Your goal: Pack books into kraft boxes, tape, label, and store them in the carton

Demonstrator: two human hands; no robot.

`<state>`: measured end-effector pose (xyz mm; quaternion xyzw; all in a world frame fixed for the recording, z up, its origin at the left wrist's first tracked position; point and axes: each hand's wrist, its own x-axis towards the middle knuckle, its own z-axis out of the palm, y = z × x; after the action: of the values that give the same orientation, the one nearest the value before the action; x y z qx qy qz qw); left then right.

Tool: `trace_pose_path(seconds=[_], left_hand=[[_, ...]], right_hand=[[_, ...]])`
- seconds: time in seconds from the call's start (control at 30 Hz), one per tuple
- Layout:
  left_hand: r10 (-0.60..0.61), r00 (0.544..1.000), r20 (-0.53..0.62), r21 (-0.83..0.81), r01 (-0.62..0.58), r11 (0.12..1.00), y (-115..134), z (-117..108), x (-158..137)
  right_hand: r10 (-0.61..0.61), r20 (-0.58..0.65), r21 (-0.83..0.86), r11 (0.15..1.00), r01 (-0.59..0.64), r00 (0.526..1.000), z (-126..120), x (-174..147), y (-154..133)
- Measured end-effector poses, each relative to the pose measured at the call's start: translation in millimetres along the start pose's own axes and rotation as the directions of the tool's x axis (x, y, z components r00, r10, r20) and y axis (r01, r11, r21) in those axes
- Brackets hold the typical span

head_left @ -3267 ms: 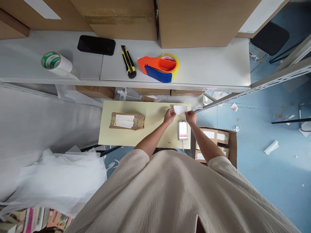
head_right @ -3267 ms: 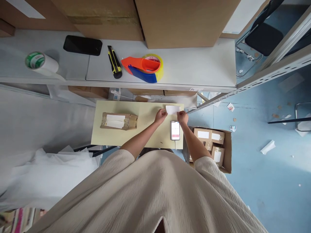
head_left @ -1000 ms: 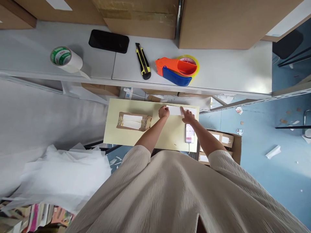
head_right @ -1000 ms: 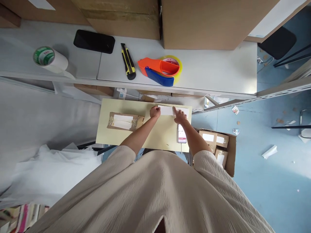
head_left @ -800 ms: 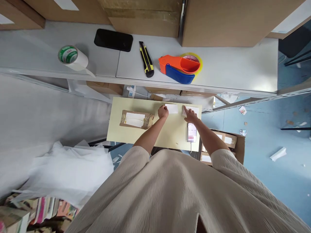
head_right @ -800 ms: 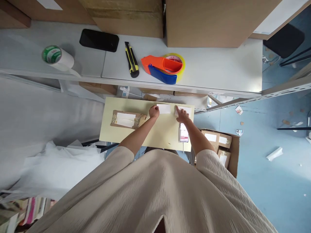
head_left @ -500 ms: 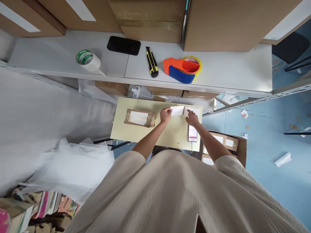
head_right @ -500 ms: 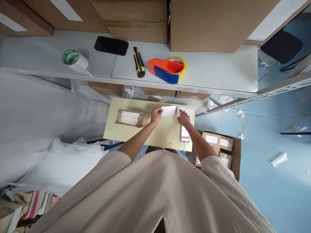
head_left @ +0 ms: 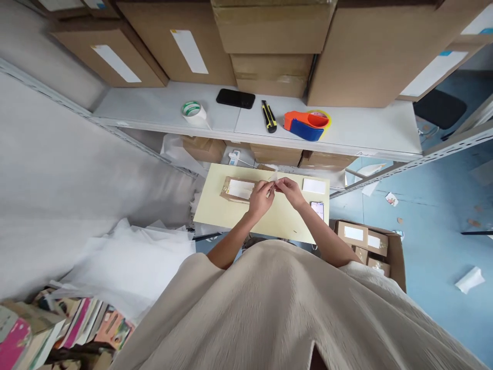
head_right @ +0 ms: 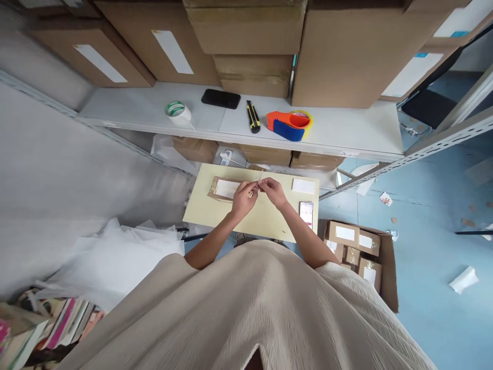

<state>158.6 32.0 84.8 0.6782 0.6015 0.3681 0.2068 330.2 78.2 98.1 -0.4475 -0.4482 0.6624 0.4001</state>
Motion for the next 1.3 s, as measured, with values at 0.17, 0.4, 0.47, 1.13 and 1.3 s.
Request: trace_pose_path(seconds=[0.17,0.4,0.47,1.13,1.3], left_hand=[[0.074,0.996,-0.058,-0.017,-0.075,0.997,-24,-50,-11],[0.049,0.997,-0.054,-0.097,-0.054,0.994,-62,-119,-28],[0.053,0.997,-0.055,-0.132,-0.060,0.990,-72,-135,-33],[0.064,0.997,-0.048,-0.304,-0.076,0.950,-115,-192,-57],[0.079,0.992,-0.100,-0.352,-0.109,0.930,-122,-189,-59]], right_hand=[[-0.052,0.038,0.033,0.998,0.051,0.998,57,-5,-13],[-0.097,0.000,-0.071,0.993,0.097,0.995,136,-6,-3],[-0.111,-0.006,-0.107,0.988,0.110,0.994,155,-8,1],[-0.199,-0.063,-0.282,0.944,0.174,0.978,229,-16,17],[-0.193,-0.099,-0.316,0.936,0.153,0.976,231,-15,20]])
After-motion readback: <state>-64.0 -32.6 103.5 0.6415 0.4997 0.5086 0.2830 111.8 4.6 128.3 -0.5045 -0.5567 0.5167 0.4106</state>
